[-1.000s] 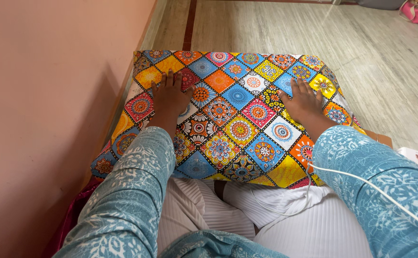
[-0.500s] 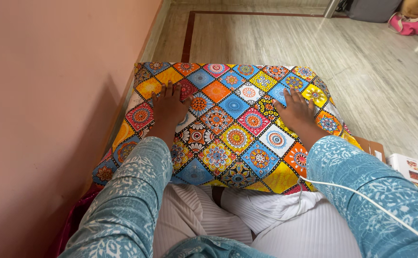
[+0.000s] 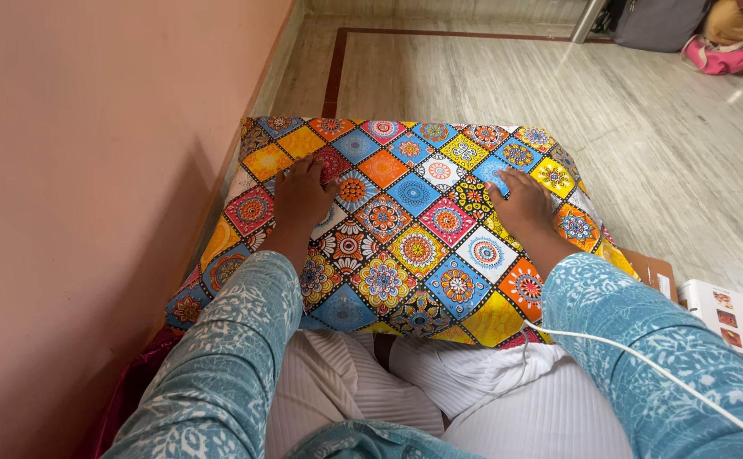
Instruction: The person wraps a small cardboard box with shiny blue metallic wrapping paper. They unfold the paper, place the box on it, fold the paper around the box, and smooth the edges. The process is shown from start to near completion.
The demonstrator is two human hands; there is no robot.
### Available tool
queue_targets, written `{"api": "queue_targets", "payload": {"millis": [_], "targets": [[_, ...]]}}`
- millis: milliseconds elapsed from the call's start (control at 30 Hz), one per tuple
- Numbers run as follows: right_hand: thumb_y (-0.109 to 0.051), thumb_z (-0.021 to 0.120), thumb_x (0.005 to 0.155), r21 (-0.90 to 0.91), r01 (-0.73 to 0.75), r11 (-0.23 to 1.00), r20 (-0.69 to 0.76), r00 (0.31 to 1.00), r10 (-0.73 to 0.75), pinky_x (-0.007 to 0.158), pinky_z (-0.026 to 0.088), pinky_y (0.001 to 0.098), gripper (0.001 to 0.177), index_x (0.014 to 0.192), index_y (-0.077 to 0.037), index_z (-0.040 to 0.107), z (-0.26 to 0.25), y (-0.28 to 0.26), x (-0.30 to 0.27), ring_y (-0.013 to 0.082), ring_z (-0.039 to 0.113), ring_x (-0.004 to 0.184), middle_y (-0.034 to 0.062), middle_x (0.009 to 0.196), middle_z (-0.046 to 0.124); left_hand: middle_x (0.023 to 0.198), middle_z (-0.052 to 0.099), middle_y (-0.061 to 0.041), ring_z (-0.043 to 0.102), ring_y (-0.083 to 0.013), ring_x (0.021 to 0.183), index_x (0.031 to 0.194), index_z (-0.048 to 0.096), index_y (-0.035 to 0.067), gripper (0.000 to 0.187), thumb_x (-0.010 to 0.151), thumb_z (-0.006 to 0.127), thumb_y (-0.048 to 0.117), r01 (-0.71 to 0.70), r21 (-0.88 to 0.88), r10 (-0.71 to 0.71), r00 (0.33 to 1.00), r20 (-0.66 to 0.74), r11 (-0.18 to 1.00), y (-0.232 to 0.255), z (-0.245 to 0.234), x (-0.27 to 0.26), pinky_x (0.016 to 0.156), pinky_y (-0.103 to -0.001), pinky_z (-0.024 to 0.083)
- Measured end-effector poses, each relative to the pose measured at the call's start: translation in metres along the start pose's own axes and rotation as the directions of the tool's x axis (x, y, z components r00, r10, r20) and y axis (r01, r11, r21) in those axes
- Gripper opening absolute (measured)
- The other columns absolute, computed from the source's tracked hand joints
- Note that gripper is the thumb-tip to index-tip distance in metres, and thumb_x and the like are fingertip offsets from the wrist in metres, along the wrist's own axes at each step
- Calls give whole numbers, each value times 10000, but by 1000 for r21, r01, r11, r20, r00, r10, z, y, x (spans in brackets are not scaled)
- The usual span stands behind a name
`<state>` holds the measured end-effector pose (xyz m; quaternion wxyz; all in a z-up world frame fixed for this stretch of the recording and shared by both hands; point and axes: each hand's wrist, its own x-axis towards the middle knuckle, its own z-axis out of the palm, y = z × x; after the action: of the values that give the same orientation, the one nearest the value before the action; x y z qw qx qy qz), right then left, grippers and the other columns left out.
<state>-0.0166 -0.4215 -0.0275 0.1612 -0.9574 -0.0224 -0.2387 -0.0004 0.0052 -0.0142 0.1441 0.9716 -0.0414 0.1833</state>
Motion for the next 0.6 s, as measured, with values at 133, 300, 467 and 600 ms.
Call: {"api": "queue_targets", "payload": {"millis": [133,300,467,600], "targets": [[-453,625,987,17,37,999,-38,999,-36,1116,385,479,456,1289,-124,717,-2,-1,0,306,573,1307,110,1417,634,1571,435,-94,369,-263,1473,1457,530,135,600,982,535,501,0,-5,0,1000,4,1000,1,-2,0,1200,-555,246],[-444,634,980,47,19,999,-41,999,-17,1106,408,469,429,1259,-135,738,-1,2,-1,299,594,1281,100,1385,661,1550,451,-110,392,-281,1450,1441,545,111,590,987,555,488,-25,2,25,1000,-16,1000,-3,4,2,1190,-573,250],[-447,633,987,59,28,998,-51,998,-25,1091,433,451,421,1259,-144,743,-1,-4,2,291,604,1270,89,1385,665,1500,491,-105,442,-290,1391,1386,592,127,596,904,664,470,-21,-65,19,999,-33,998,-7,-6,8,1165,-561,274],[-440,633,986,36,44,998,-64,997,-42,1085,427,458,418,1251,-138,749,-4,-3,-1,296,605,1268,91,1377,668,1335,699,-90,668,-275,1240,1314,695,169,502,922,648,477,246,-367,-169,958,230,897,-6,-25,17,1105,-409,500]]}}
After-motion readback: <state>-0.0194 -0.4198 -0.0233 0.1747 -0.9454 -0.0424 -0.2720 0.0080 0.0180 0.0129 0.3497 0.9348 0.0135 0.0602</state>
